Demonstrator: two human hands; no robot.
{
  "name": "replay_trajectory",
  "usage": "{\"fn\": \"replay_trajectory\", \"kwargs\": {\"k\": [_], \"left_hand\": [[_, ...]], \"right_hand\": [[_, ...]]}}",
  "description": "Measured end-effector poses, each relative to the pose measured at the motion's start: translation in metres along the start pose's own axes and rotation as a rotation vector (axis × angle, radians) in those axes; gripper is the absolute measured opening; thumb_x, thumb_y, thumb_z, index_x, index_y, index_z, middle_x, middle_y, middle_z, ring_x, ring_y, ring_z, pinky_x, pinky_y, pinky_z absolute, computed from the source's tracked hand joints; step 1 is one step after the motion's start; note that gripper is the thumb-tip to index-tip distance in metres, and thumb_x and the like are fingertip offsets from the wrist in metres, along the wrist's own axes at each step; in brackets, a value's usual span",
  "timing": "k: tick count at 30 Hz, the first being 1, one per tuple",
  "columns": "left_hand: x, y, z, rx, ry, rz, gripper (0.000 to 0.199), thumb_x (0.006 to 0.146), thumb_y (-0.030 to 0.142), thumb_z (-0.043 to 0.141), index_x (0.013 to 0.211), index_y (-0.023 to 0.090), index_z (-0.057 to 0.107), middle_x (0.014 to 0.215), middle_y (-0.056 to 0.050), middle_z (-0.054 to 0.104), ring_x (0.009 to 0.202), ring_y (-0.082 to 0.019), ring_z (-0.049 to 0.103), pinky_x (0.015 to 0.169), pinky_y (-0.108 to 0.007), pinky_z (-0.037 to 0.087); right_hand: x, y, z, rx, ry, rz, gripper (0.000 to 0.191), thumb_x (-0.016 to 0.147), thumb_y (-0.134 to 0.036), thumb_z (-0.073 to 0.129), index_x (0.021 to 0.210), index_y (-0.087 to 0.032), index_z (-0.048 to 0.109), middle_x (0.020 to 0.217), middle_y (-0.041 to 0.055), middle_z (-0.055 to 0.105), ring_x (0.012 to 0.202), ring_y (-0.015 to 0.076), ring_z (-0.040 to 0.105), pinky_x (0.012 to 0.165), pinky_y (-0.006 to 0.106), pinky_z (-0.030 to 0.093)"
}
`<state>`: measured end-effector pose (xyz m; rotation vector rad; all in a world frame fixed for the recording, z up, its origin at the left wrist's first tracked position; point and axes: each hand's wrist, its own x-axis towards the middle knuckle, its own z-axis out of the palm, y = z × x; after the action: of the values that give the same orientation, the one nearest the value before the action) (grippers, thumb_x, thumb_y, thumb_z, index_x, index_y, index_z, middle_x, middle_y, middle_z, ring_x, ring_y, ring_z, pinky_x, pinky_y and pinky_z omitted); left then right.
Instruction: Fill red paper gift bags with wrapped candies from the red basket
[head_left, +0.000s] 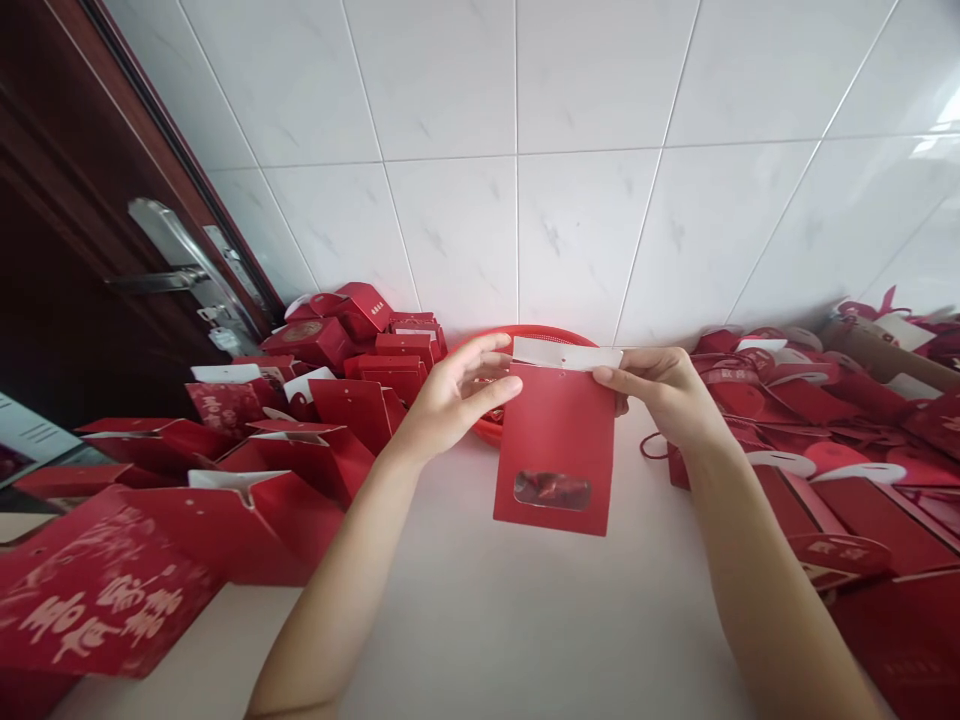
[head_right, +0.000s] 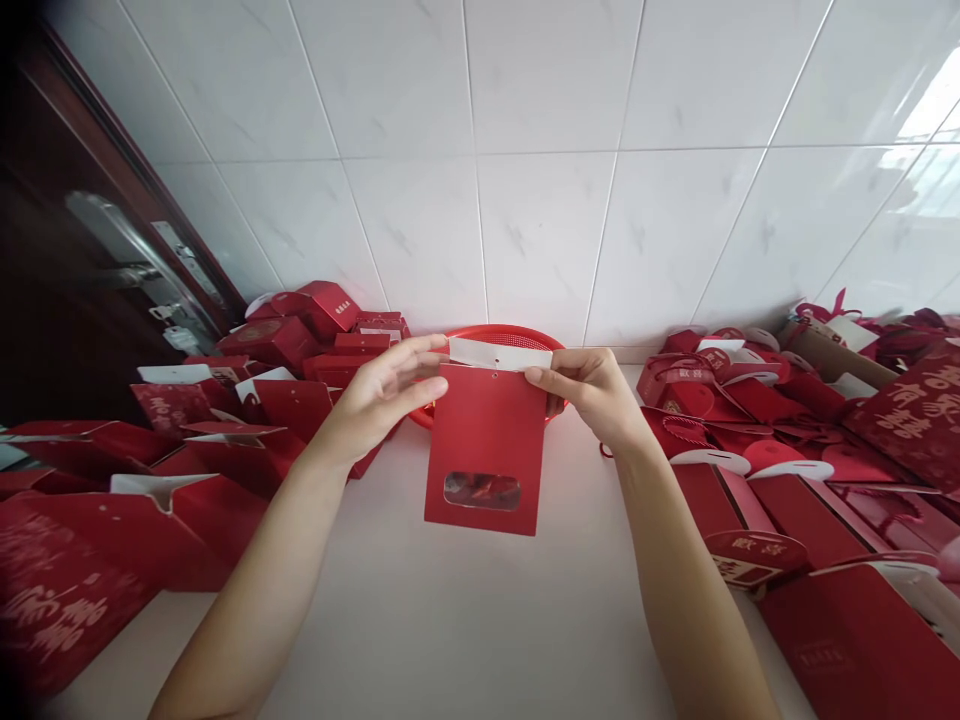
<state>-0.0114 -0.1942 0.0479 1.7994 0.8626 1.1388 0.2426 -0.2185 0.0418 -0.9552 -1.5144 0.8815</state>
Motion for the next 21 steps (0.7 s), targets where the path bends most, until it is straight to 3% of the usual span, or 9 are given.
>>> {"fn": "replay_trajectory", "kwargs": {"k": [2,5,10,14,17,21], "left_hand": [[0.0,-0.001,0.002,-0.012,-0.084,-0.017,0.051,0.084,0.039,0.074,0.131,0.024,0.062,0.124,-0.01,0.07,0.113,-0.028,0.066,0.092,-0.039,0.057],[0.002,-0.004,0.004,-0.043,-0.171,0.016,0.032,0.087,0.038,0.07,0.115,0.022,0.07,0.107,-0.008,0.074,0.1,-0.025,0.07,0.085,-0.038,0.058],[0.004,-0.009,0.005,0.0,-0.11,0.072,0.019,0.086,0.037,0.072,0.093,0.02,0.073,0.087,-0.005,0.073,0.086,-0.023,0.07,0.077,-0.035,0.058],[0.004,-0.01,0.006,0.022,-0.081,0.119,0.021,0.086,0.035,0.071,0.102,0.02,0.074,0.089,-0.005,0.074,0.085,-0.021,0.07,0.076,-0.033,0.057],[0.005,-0.012,0.006,0.031,-0.069,0.143,0.024,0.087,0.034,0.071,0.106,0.021,0.074,0.091,-0.005,0.075,0.088,-0.022,0.071,0.079,-0.033,0.057],[0.006,-0.014,0.007,0.049,-0.03,0.146,0.026,0.084,0.034,0.073,0.107,0.021,0.073,0.099,-0.006,0.076,0.086,-0.02,0.071,0.075,-0.031,0.057]], "right_hand": [[0.001,0.002,0.0,0.006,-0.034,-0.001,0.037,0.077,-0.045,0.082,0.056,-0.018,0.069,0.053,0.0007,0.06,0.051,0.0125,0.055,0.051,0.027,0.049],[0.002,0.006,0.001,0.017,-0.085,0.006,0.036,0.079,-0.048,0.079,0.061,-0.018,0.071,0.055,0.0008,0.061,0.051,0.0126,0.055,0.051,0.028,0.049],[0.003,0.009,0.001,-0.011,-0.109,0.002,0.036,0.08,-0.052,0.077,0.068,-0.018,0.073,0.064,0.0023,0.066,0.061,0.0149,0.061,0.057,0.028,0.052],[0.003,0.008,0.0,0.032,-0.197,-0.005,0.032,0.081,-0.047,0.078,0.098,-0.02,0.077,0.09,0.0058,0.076,0.081,0.0214,0.07,0.071,0.033,0.059],[0.003,0.008,0.002,0.061,-0.246,-0.001,0.04,0.081,-0.039,0.079,0.118,-0.024,0.073,0.108,0.0072,0.076,0.083,0.0214,0.072,0.073,0.035,0.06],[0.003,0.013,0.006,0.074,-0.192,-0.069,0.034,0.081,-0.034,0.08,0.114,-0.028,0.077,0.12,0.0063,0.074,0.099,0.0238,0.073,0.08,0.036,0.062]]}}
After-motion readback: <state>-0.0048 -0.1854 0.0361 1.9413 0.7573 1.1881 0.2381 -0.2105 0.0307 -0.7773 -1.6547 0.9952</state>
